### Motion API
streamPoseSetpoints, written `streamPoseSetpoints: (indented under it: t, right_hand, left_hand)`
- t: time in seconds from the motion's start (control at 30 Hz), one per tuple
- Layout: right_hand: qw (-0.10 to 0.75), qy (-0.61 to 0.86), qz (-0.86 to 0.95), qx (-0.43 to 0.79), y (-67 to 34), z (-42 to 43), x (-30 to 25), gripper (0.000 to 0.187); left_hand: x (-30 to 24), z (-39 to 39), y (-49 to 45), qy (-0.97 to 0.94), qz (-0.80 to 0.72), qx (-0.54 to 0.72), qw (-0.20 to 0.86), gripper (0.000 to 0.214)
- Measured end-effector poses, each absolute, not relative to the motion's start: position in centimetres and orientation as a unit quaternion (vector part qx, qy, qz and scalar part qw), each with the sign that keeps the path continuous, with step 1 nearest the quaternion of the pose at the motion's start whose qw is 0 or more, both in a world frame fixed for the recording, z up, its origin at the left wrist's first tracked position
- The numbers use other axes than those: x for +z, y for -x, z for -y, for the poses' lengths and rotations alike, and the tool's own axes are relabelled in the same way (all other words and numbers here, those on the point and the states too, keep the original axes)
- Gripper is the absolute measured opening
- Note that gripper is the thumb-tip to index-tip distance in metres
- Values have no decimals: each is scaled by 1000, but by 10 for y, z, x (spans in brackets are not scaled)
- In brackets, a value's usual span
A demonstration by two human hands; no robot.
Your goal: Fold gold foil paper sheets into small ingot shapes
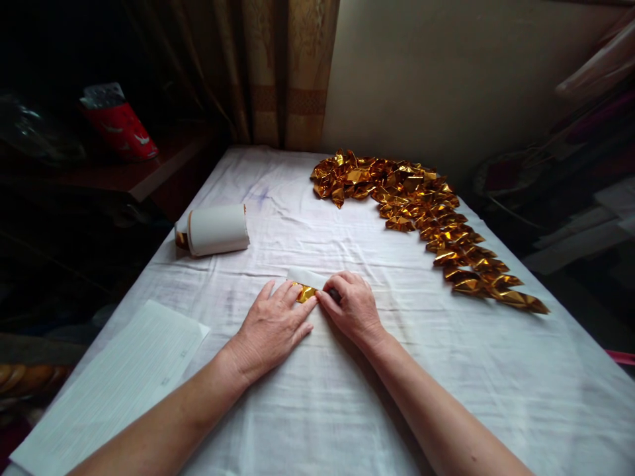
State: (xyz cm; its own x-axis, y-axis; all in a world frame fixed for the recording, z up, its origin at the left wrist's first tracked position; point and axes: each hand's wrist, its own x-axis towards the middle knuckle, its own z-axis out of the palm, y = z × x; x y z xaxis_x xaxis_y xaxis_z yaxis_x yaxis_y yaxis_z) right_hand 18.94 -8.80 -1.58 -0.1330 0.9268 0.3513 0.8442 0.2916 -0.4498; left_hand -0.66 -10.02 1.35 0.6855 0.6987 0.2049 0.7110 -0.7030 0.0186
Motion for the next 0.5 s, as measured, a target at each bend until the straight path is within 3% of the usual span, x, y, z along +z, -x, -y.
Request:
streamPoseSetpoints:
  t: [0.5]
  right_hand:
    - [268, 599, 750, 87, -190, 88, -17, 9]
  left_hand:
    - [22, 100, 18, 932, 357, -58, 26, 38]
